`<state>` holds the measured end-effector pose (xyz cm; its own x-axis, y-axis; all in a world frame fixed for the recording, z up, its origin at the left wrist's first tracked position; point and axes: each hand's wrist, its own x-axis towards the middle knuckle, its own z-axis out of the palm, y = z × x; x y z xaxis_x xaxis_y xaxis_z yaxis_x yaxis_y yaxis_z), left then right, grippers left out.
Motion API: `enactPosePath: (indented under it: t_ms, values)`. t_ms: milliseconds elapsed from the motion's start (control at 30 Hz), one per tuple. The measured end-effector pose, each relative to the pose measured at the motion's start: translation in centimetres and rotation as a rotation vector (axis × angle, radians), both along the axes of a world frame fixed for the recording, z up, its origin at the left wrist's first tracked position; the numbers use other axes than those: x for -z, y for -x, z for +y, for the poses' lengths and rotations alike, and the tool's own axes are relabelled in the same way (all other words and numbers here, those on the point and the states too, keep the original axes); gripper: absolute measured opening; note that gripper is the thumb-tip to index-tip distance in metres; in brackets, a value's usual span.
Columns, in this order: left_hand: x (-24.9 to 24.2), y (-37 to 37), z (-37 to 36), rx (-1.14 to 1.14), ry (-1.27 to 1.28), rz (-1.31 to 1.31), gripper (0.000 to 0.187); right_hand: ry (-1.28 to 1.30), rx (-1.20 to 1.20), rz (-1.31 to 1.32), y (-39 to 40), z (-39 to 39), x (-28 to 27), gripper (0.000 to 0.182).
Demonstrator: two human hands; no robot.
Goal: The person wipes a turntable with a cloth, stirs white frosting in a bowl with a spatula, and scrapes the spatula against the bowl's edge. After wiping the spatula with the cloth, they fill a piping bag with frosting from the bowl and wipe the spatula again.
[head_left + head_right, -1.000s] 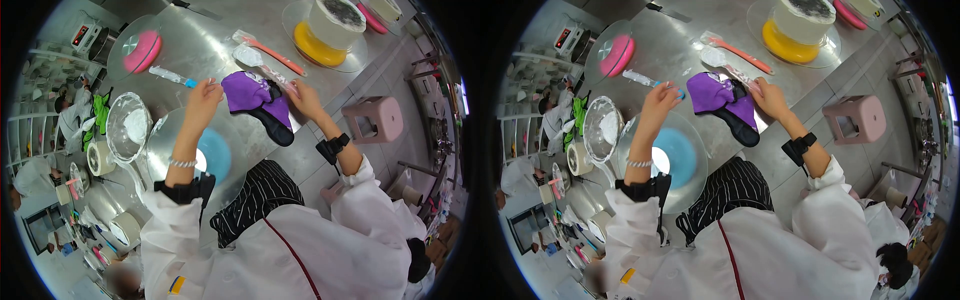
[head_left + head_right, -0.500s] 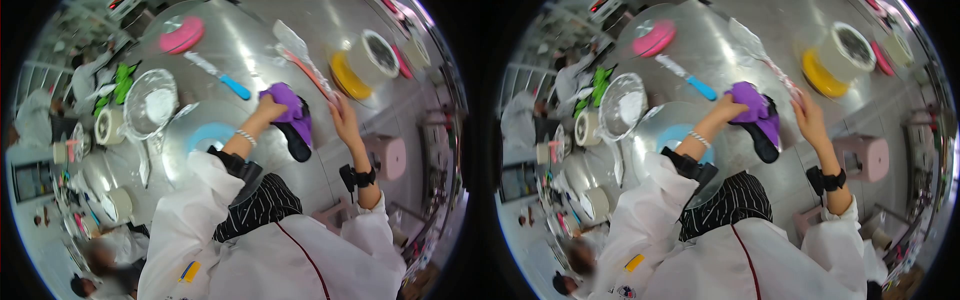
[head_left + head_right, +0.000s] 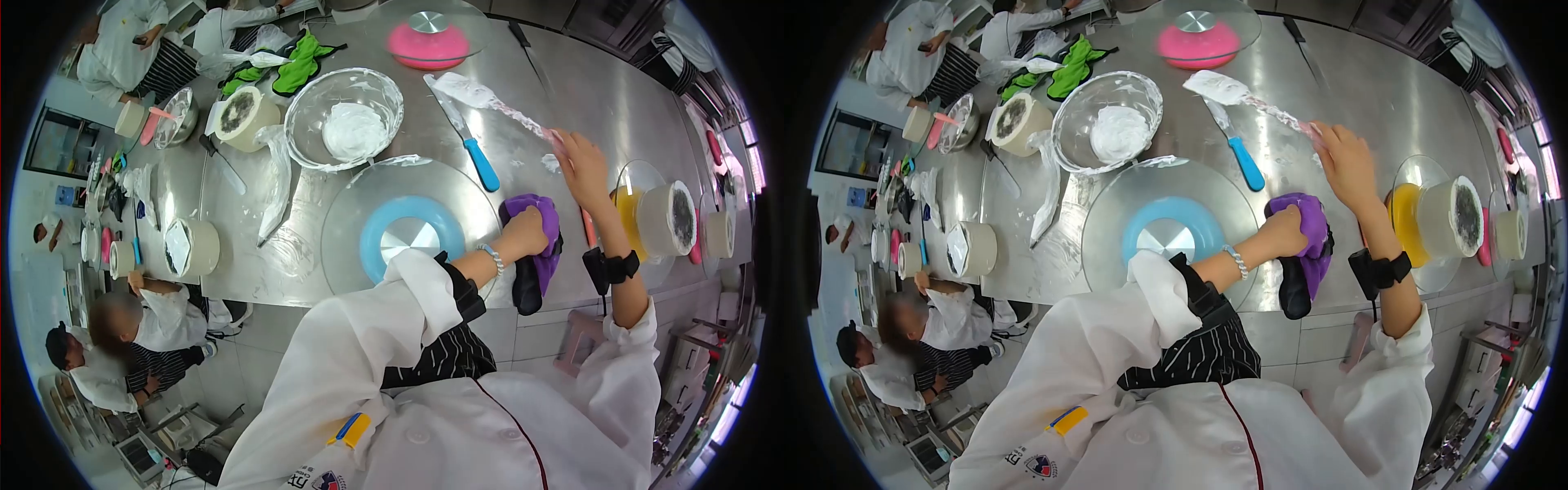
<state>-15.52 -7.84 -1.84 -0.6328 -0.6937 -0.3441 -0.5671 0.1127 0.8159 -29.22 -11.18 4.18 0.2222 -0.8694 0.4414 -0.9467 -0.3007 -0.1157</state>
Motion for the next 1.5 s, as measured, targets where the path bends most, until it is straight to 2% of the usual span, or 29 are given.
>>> enactPosePath:
  t_ms: [67,267,533,900,1033,1100,1233,1300,1500]
  values:
    - [-0.3,-0.3,0.5,-0.001,0.046,0.008,0.039,-0.008,-0.018,-0.006,0.2,-1.0,1.2,0.029]
    - [-1.3,-1.1,1.2,0.040,0.106,-0.076,0.032,-0.106,0.022,-0.059,3.3,-1.4,6.1,0.031]
    - [-1.2,-1.7,1.2,0.086,0.102,-0.101,0.030,-0.270,0.160,-0.130,7.3,1.7,11.3,0.034]
    - [-0.5,-0.9,1.0,0.055,0.159,-0.077,0.029,-0.341,0.127,-0.265,8.1,3.1,13.1,0.035]
    - [-0.1,-1.0,0.9,0.061,0.157,-0.058,0.029,-0.399,0.020,-0.407,7.4,0.2,13.0,0.032]
    - [-0.2,-1.0,1.0,0.065,0.146,-0.051,0.029,-0.388,0.014,-0.236,6.3,-2.1,12.3,0.031]
    - [-0.6,-1.2,1.2,0.070,0.111,-0.088,0.028,-0.441,-0.020,-0.287,4.5,-7.2,13.4,0.032]
    - [-0.9,-1.3,1.1,0.055,0.088,-0.091,0.028,-0.554,-0.016,-0.181,3.9,-9.5,13.5,0.034]
    - [-1.2,-1.3,0.8,0.054,0.050,-0.104,0.026,-0.457,-0.054,-0.230,5.5,-12.6,15.2,0.030]
